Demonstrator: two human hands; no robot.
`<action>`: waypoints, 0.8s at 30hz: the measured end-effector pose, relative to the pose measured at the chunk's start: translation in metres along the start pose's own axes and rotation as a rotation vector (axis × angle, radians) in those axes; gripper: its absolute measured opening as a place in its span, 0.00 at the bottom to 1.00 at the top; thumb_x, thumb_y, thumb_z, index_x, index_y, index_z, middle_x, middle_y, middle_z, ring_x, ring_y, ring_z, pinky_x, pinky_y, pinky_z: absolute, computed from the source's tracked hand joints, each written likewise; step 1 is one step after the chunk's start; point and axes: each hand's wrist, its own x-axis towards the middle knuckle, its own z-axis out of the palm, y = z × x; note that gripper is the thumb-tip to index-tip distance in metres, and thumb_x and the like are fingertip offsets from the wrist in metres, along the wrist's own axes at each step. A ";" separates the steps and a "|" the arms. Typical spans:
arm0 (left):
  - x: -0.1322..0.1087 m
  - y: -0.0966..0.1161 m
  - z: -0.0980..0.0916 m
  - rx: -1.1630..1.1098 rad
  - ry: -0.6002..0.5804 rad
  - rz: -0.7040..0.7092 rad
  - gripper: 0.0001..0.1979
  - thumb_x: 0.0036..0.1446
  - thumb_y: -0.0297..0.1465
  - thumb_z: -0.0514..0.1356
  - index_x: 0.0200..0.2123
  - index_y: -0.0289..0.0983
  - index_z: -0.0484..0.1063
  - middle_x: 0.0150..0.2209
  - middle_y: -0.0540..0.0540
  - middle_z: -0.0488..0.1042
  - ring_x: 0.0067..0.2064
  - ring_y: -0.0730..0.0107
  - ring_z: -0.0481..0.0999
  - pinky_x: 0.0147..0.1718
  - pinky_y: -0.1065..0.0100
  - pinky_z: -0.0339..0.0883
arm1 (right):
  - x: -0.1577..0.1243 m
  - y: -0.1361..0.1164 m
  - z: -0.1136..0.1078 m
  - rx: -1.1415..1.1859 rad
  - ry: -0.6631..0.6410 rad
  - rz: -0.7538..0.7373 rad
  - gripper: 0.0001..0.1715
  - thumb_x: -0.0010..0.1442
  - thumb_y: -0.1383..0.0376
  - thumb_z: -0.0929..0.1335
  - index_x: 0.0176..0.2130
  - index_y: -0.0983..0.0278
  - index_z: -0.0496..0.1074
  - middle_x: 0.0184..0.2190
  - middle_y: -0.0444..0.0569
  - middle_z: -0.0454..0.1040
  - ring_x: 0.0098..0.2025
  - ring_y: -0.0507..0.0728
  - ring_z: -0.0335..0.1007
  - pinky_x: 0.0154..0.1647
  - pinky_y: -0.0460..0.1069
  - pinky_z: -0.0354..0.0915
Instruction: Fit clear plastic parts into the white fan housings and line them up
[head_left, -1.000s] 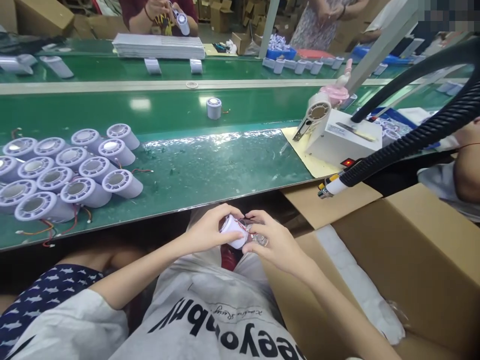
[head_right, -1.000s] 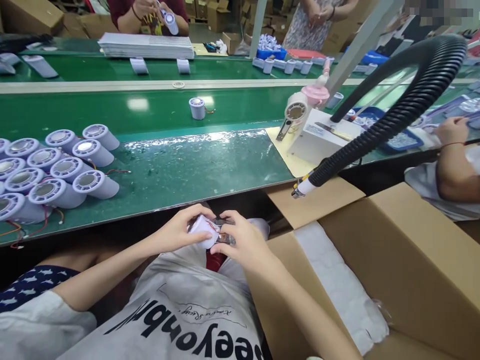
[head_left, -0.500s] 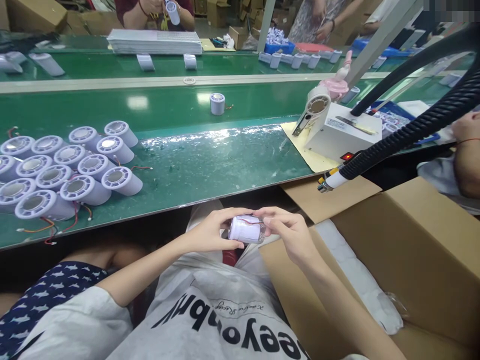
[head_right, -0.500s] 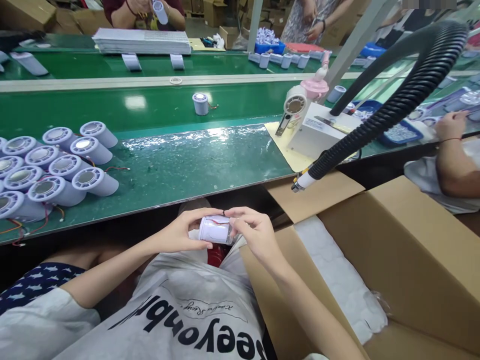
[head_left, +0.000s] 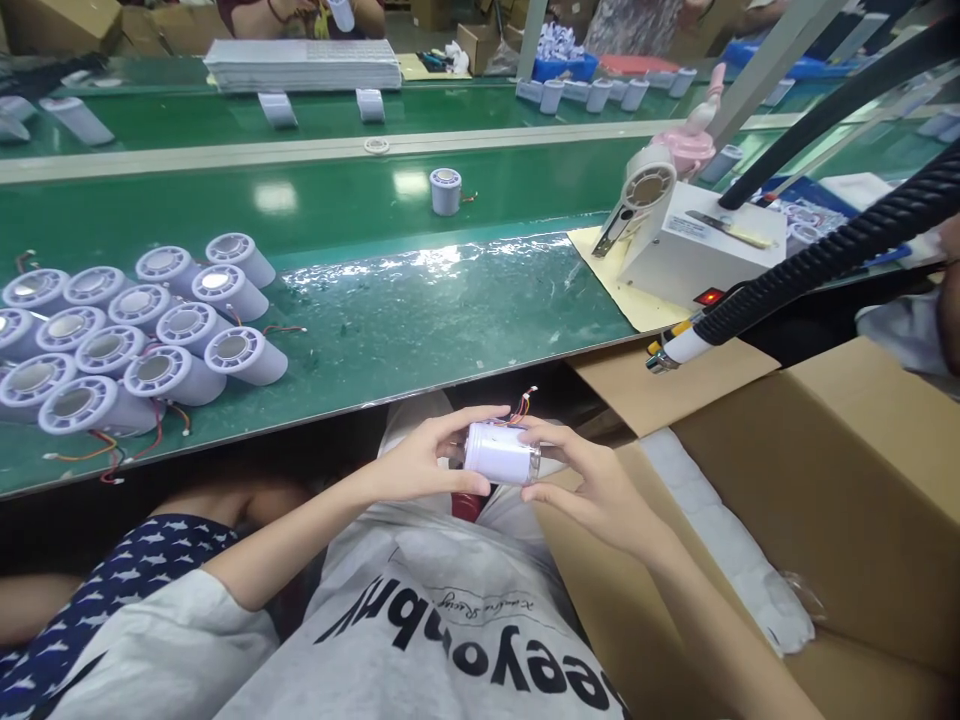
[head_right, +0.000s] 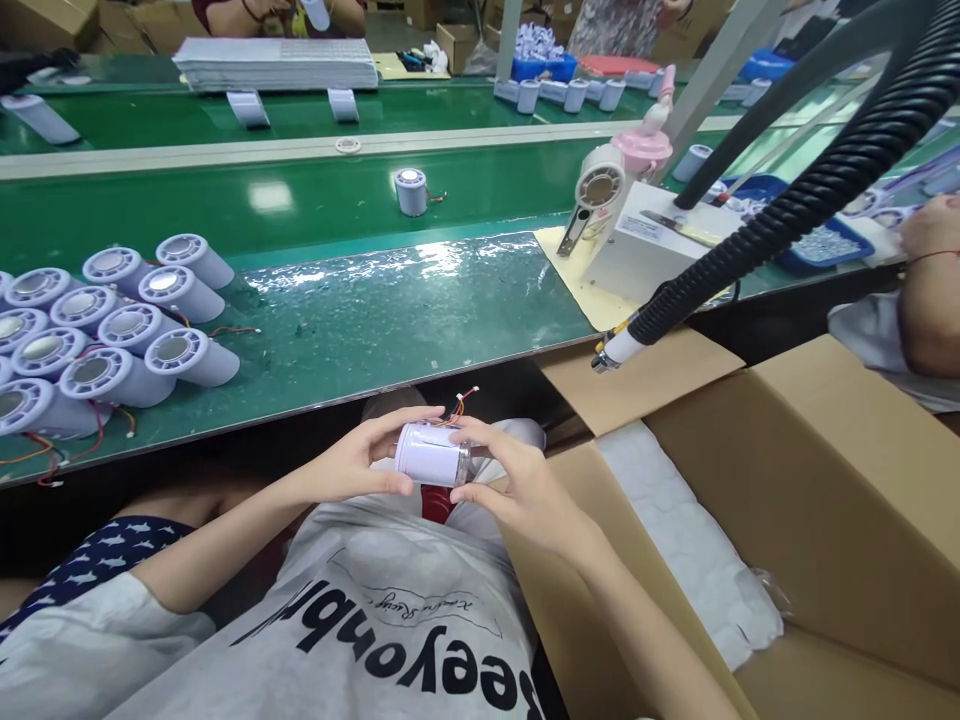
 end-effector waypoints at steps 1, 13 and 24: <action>0.000 0.001 0.000 0.028 -0.007 0.016 0.37 0.47 0.31 0.70 0.60 0.44 0.63 0.61 0.42 0.66 0.55 0.59 0.73 0.53 0.60 0.68 | 0.000 -0.001 -0.001 0.019 0.000 0.015 0.25 0.57 0.62 0.73 0.53 0.57 0.66 0.58 0.51 0.69 0.58 0.60 0.67 0.57 0.55 0.68; -0.003 -0.002 -0.001 0.136 -0.048 0.136 0.37 0.48 0.29 0.70 0.61 0.46 0.62 0.63 0.42 0.64 0.60 0.56 0.68 0.57 0.57 0.65 | -0.002 -0.009 -0.001 0.314 -0.018 0.216 0.24 0.56 0.62 0.73 0.51 0.56 0.67 0.53 0.49 0.70 0.55 0.59 0.68 0.50 0.53 0.72; -0.002 0.000 0.000 0.160 -0.054 0.149 0.37 0.47 0.30 0.71 0.60 0.46 0.63 0.60 0.42 0.65 0.59 0.57 0.68 0.56 0.58 0.66 | 0.000 -0.002 0.004 0.595 -0.040 0.393 0.21 0.57 0.58 0.72 0.48 0.59 0.66 0.43 0.48 0.73 0.46 0.56 0.71 0.41 0.48 0.70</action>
